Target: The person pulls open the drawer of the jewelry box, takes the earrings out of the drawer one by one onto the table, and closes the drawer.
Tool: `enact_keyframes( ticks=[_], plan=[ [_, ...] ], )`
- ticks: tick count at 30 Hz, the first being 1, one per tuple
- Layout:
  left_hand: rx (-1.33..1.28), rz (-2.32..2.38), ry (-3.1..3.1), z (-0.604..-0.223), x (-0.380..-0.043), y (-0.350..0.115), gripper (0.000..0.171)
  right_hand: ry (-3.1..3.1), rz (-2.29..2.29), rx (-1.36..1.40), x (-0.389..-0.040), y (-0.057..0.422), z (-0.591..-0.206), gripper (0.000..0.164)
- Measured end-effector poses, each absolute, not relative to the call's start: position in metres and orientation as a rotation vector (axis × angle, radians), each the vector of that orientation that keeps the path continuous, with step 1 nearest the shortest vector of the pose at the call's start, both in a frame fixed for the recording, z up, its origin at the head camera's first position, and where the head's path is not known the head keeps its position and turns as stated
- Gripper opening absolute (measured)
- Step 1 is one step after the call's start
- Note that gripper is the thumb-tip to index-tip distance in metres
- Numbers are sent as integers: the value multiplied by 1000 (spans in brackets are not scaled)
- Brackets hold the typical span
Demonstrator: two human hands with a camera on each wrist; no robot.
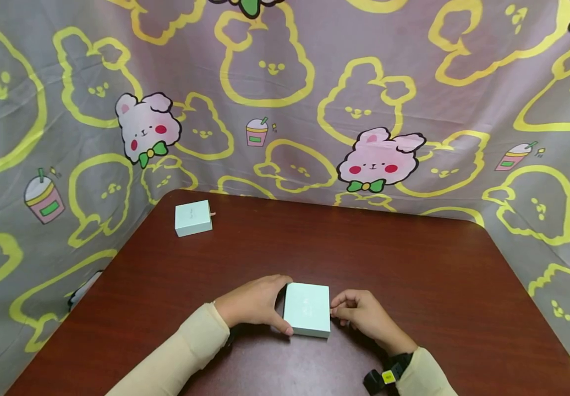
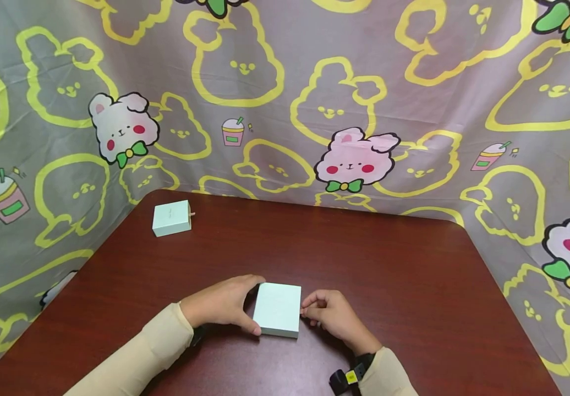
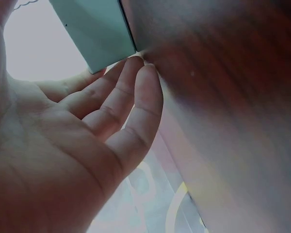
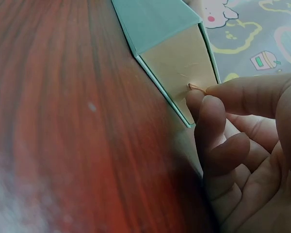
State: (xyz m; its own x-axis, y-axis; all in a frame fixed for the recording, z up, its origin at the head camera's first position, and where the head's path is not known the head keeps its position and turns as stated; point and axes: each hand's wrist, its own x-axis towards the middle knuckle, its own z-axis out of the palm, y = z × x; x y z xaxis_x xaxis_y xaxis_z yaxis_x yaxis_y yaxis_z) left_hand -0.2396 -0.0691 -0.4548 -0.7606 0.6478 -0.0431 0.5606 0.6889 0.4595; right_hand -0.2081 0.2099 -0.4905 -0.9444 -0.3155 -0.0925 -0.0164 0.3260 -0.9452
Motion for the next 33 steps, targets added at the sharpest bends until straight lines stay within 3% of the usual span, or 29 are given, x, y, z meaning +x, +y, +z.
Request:
enact_keyframes(
  ticks=[33],
  plan=[
    [956, 615, 2704, -454, -238, -68, 100, 2396, -1626, -372, -207, 212, -488, 4]
  ],
)
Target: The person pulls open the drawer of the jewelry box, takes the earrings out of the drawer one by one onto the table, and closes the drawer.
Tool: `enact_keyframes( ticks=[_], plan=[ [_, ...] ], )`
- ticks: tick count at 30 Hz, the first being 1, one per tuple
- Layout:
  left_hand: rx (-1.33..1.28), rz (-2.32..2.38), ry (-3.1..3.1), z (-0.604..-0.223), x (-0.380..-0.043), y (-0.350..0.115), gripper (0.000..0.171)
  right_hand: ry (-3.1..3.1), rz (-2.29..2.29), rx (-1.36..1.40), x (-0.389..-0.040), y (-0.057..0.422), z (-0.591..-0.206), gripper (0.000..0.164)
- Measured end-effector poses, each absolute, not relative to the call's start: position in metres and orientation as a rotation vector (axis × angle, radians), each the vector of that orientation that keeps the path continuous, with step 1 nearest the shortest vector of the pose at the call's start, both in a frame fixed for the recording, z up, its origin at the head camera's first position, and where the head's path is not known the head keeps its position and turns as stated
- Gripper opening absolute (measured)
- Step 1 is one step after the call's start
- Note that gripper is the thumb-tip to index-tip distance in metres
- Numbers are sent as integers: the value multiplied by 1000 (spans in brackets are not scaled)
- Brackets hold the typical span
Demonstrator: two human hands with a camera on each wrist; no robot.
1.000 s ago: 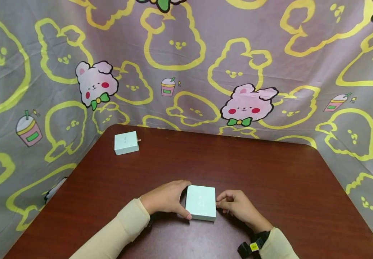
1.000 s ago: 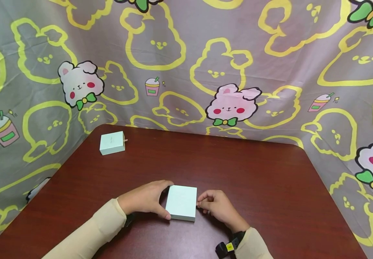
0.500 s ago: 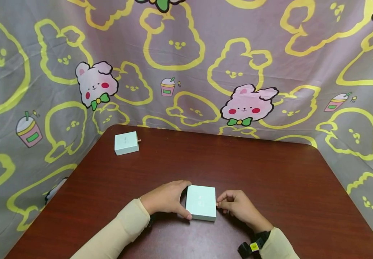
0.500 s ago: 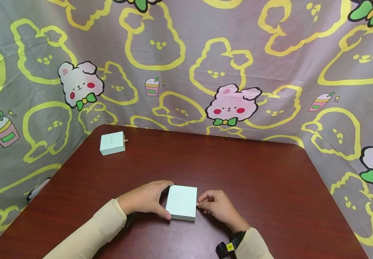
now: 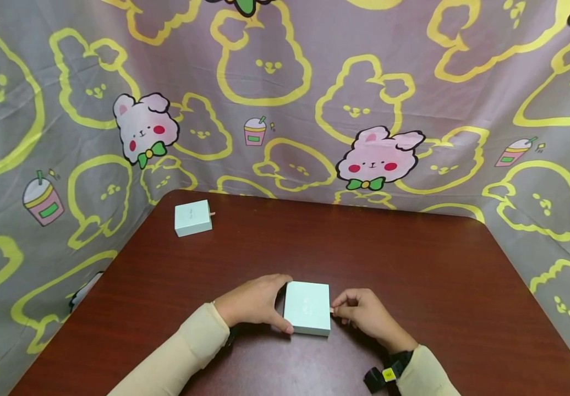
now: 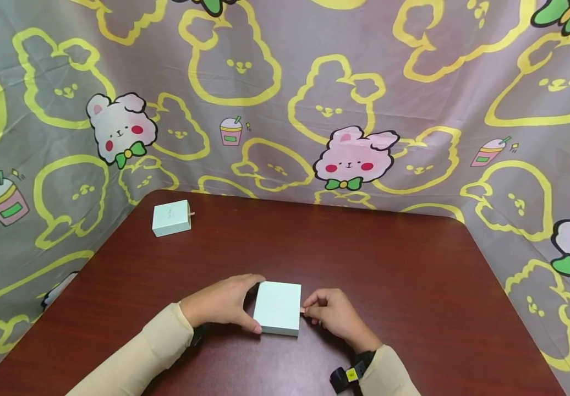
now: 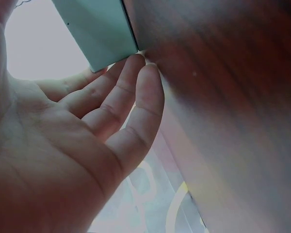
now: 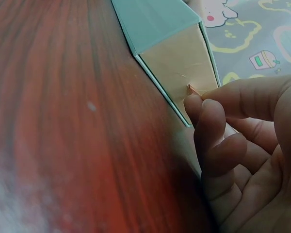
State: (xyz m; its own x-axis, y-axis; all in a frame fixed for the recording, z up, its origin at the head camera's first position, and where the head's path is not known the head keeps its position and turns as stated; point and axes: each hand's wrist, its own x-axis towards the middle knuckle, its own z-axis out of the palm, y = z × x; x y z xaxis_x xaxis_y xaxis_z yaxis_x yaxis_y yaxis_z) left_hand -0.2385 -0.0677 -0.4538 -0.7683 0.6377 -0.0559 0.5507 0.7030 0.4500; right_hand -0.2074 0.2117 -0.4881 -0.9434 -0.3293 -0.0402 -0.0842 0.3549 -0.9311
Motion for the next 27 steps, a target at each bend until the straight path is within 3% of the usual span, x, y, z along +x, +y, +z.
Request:
enact_keyframes(
  ticks=[27],
  plan=[
    [965, 611, 2709, -455, -240, -67, 99, 2447, -1580, -366, -209, 214, -489, 5]
  ],
)
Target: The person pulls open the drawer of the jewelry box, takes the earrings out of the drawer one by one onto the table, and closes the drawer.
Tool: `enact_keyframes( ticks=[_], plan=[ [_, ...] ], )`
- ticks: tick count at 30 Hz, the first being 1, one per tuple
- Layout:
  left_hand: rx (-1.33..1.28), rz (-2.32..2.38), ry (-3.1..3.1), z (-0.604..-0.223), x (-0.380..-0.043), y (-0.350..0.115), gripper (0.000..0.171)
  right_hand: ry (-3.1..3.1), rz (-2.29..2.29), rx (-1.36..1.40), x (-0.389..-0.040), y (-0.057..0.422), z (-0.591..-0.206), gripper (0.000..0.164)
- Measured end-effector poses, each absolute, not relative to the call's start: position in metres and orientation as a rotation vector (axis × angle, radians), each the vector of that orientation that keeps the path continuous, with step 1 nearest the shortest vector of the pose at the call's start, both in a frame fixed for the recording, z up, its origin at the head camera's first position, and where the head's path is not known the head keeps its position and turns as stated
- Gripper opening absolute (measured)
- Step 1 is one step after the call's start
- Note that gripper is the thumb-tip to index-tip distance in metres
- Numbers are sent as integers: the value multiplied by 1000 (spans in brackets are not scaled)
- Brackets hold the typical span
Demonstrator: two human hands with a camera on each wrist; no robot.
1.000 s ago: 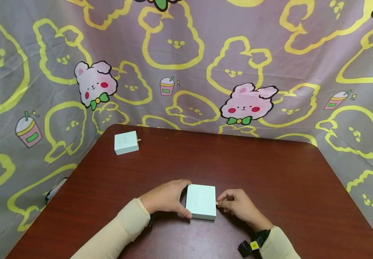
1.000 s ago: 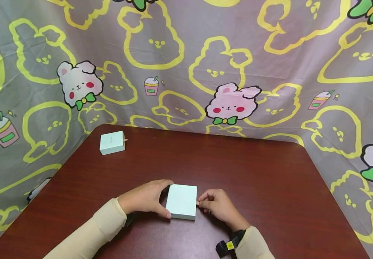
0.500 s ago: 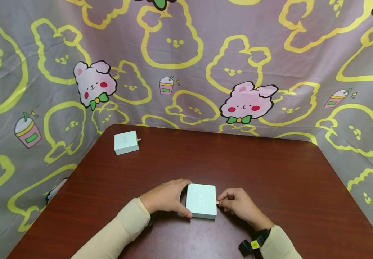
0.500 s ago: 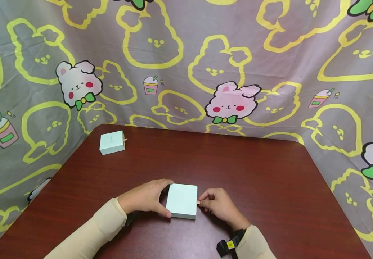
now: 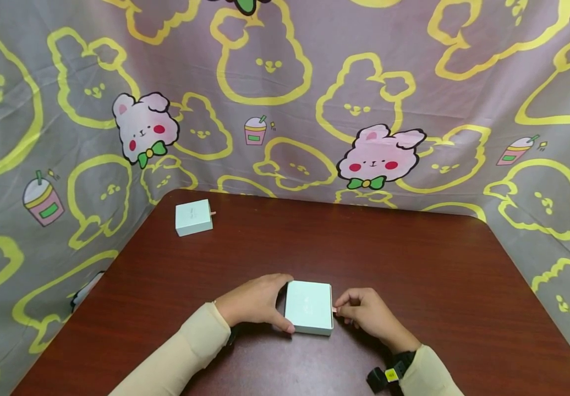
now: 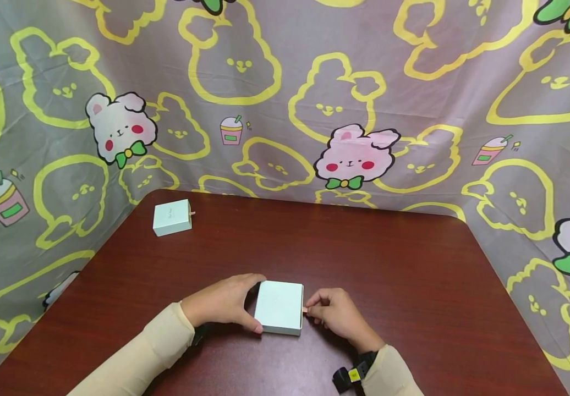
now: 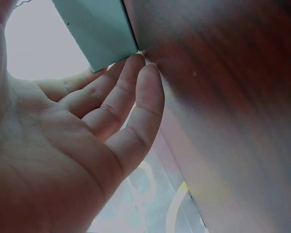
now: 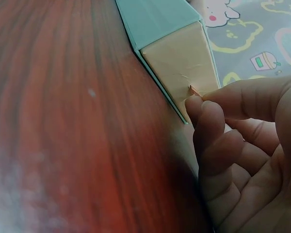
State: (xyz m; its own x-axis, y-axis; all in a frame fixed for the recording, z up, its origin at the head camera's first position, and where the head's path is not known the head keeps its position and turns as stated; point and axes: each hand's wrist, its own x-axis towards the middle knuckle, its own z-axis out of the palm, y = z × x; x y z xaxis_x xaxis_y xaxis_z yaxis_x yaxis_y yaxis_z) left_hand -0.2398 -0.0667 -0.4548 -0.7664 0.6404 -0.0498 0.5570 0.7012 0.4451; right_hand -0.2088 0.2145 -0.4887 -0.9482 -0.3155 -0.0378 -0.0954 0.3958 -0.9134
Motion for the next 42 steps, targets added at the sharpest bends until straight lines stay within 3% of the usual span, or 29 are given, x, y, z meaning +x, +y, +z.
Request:
enact_keyframes(
  ticks=[42],
  plan=[
    [954, 611, 2681, -454, -241, -68, 103, 2466, -1574, -295, -205, 219, -486, 5]
  ],
)
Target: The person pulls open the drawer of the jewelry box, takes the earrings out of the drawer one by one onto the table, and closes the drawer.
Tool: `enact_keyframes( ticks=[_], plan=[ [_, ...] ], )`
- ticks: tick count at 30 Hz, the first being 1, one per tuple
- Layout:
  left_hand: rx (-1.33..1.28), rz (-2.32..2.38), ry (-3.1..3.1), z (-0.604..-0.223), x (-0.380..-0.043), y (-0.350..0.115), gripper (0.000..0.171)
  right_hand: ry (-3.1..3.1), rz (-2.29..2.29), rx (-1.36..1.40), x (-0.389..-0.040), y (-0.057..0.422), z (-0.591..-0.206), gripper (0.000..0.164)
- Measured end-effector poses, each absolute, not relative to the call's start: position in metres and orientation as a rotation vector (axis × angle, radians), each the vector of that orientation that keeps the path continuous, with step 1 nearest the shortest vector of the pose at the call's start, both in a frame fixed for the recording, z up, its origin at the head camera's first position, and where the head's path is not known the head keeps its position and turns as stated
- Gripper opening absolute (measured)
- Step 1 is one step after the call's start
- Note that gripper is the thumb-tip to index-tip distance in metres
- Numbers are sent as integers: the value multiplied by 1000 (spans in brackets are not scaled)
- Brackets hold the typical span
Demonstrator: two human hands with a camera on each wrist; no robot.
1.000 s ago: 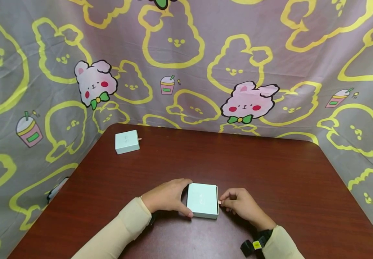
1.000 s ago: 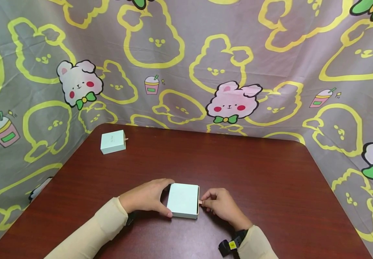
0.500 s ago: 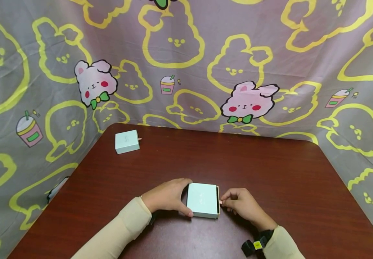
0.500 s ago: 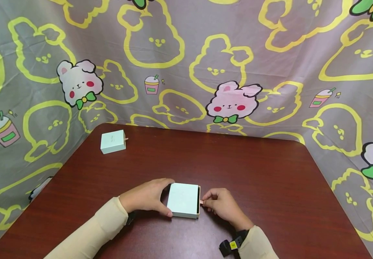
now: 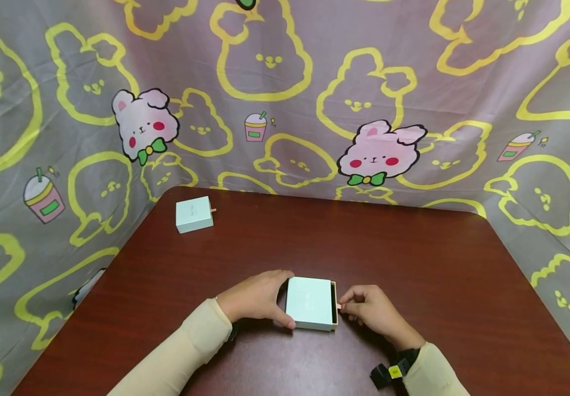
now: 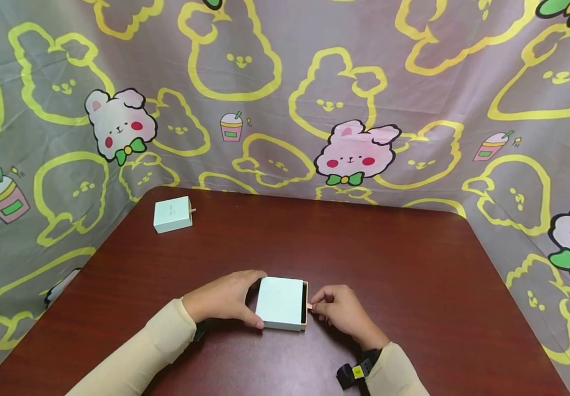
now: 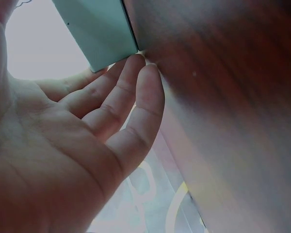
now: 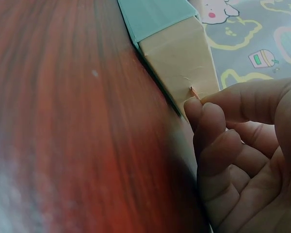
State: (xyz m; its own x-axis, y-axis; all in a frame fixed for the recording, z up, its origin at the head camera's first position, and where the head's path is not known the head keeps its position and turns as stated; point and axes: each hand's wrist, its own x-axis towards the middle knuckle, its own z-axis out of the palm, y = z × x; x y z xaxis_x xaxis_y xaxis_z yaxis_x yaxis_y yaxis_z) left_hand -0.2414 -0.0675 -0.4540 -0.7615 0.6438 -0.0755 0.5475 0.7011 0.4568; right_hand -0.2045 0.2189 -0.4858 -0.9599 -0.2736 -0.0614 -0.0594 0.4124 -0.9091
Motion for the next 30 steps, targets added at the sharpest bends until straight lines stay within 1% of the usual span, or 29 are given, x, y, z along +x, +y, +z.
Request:
enact_keyframes(
  ticks=[10, 16, 30],
  plan=[
    [954, 604, 2685, -451, -241, -67, 104, 2503, -1544, -299, -205, 219, -483, 6],
    [955, 604, 2683, -452, -241, -67, 104, 2498, -1545, -260, -204, 220, -482, 4],
    [964, 607, 2685, -453, -240, -67, 103, 2500, -1575, -250, -201, 234, -485, 4]
  ],
)
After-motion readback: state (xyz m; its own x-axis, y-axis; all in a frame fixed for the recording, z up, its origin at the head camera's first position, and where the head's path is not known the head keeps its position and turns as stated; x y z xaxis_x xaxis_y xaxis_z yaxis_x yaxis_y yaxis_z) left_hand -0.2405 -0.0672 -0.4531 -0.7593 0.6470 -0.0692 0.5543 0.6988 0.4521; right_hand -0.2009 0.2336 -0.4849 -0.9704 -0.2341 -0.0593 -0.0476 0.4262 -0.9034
